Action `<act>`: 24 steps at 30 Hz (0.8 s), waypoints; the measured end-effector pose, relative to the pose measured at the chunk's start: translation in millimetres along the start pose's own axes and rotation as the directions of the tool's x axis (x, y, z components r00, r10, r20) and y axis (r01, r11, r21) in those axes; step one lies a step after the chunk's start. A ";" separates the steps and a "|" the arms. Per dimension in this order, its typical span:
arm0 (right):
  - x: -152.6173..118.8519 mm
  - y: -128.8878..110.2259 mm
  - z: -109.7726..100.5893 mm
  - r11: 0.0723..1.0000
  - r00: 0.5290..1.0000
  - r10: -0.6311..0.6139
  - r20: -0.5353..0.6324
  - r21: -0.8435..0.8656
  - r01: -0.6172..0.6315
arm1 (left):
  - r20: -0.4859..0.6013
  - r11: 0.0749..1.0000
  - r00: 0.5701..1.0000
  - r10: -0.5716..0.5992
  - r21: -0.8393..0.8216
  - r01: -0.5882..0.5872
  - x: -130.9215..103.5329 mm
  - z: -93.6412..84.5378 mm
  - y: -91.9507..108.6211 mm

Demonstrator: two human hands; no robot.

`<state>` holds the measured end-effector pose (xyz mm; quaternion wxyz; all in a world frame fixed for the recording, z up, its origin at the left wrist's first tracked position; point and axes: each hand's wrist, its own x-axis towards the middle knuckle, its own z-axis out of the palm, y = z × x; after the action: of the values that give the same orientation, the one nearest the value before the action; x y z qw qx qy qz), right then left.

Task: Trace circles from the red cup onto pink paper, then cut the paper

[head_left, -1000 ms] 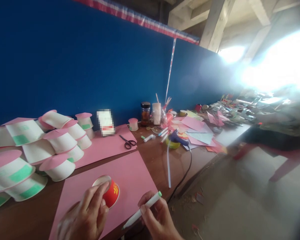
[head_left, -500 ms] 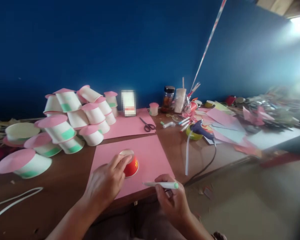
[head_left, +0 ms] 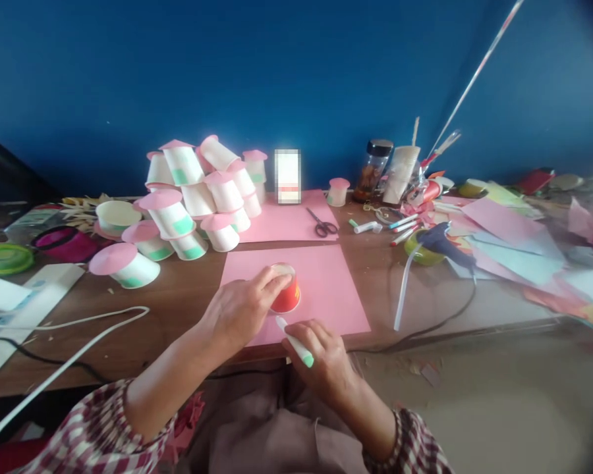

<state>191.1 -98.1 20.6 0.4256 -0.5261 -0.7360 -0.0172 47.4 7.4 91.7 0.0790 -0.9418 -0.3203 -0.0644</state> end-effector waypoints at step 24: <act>-0.3 7.0 6.7 0.997 0.997 0.080 -0.007 -0.007 -0.080 | -0.083 0.999 0.996 -0.034 -0.026 0.032 -2.2 8.3 4.6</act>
<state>192.5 -92.0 13.2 0.4262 -0.5568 -0.7130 -0.0047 49.1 4.1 82.7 0.0795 -0.9338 -0.3314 -0.1089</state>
